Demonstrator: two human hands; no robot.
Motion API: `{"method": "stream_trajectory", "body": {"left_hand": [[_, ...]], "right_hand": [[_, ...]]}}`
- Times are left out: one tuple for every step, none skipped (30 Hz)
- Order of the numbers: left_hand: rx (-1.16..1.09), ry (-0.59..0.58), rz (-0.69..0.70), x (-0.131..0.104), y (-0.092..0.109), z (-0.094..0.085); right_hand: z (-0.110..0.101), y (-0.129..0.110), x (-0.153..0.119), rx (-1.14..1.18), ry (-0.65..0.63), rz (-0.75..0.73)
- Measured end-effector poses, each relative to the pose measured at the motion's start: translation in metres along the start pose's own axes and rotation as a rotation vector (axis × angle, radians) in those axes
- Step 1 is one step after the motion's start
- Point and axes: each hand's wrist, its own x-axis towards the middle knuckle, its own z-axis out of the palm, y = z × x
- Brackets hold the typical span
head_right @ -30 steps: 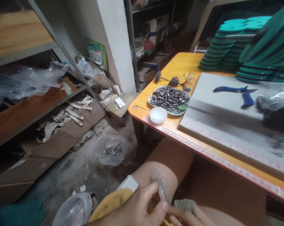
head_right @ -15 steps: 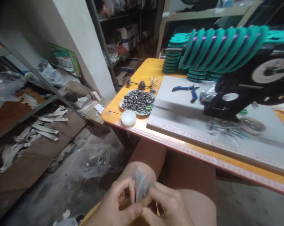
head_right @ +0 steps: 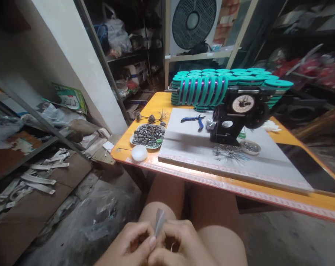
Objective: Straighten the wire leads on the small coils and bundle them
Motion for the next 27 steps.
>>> {"method": "stream_trajectory", "body": {"left_hand": [[0.037, 0.014, -0.008, 0.000, 0.003, -0.003], [0.024, 0.017, -0.005, -0.001, 0.005, -0.005], [-0.044, 0.007, 0.005, -0.001, 0.007, -0.007], [-0.147, -0.013, 0.012, 0.000, 0.009, -0.009], [-0.254, -0.034, 0.013, 0.000, 0.011, -0.009], [-0.340, -0.049, 0.013, 0.000, 0.013, -0.010], [-0.404, -0.064, 0.017, 0.001, 0.014, -0.010], [-0.449, -0.083, 0.026, 0.001, 0.016, -0.009], [-0.476, -0.103, 0.039, 0.001, 0.018, -0.009], [-0.503, -0.124, 0.059, 0.001, 0.020, -0.009], [-0.518, -0.142, 0.077, 0.001, 0.022, -0.008], [-0.513, -0.155, 0.087, 0.000, 0.024, -0.008], [-0.481, -0.154, 0.080, 0.000, 0.025, -0.008], [-0.418, -0.139, 0.060, -0.001, 0.026, -0.007], [-0.336, -0.114, 0.036, -0.001, 0.027, -0.007], [-0.243, -0.082, 0.016, -0.002, 0.028, -0.006], [-0.148, -0.046, 0.006, -0.002, 0.029, -0.005], [-0.067, -0.013, 0.013, -0.002, 0.030, -0.005], [-0.004, 0.008, 0.034, -0.002, 0.031, -0.004], [0.025, 0.007, 0.061, -0.002, 0.032, -0.004], [0.021, -0.008, 0.079, -0.002, 0.032, -0.004], [-0.007, -0.032, 0.092, -0.001, 0.032, -0.004], [-0.052, -0.058, 0.099, -0.001, 0.032, -0.004], [-0.092, -0.076, 0.101, -0.001, 0.031, -0.004], [-0.111, -0.084, 0.105, 0.000, 0.030, -0.004], [-0.111, -0.083, 0.113, 0.000, 0.029, -0.005], [-0.102, -0.074, 0.122, 0.001, 0.028, -0.005]], "right_hand": [[-0.003, -0.003, -0.001, 0.087, -0.032, 0.029], [-0.007, -0.006, -0.001, 0.195, -0.074, 0.059], [-0.009, -0.007, -0.002, 0.318, -0.121, 0.088], [-0.012, -0.008, -0.001, 0.413, -0.158, 0.108], [-0.014, -0.009, -0.001, 0.489, -0.191, 0.121], [-0.015, -0.008, 0.000, 0.526, -0.206, 0.122], [-0.015, -0.008, 0.001, 0.539, -0.208, 0.113], [-0.015, -0.007, 0.002, 0.554, -0.204, 0.099], [-0.015, -0.007, 0.002, 0.567, -0.191, 0.081], [-0.015, -0.008, 0.003, 0.575, -0.173, 0.061], [-0.014, -0.009, 0.003, 0.577, -0.152, 0.039], [-0.014, -0.011, 0.003, 0.577, -0.133, 0.016], [-0.014, -0.012, 0.003, 0.575, -0.119, -0.005], [-0.013, -0.014, 0.003, 0.572, -0.109, -0.025], [-0.013, -0.015, 0.003, 0.568, -0.102, -0.044], [-0.012, -0.016, 0.002, 0.566, -0.098, -0.060], [-0.012, -0.016, 0.002, 0.567, -0.096, -0.069], [-0.011, -0.015, 0.001, 0.570, -0.097, -0.071], [-0.011, -0.014, 0.000, 0.576, -0.103, -0.066], [-0.010, -0.012, -0.001, 0.581, -0.111, -0.058], [-0.009, -0.010, -0.001, 0.586, -0.119, -0.049], [-0.009, -0.008, -0.002, 0.589, -0.124, -0.043], [-0.008, -0.006, -0.003, 0.591, -0.124, -0.042], [-0.008, -0.004, -0.003, 0.589, -0.119, -0.045], [-0.007, -0.002, -0.004, 0.586, -0.111, -0.050], [-0.007, -0.001, -0.004, 0.580, -0.103, -0.055], [-0.006, -0.001, -0.005, 0.573, -0.094, -0.060]]}}
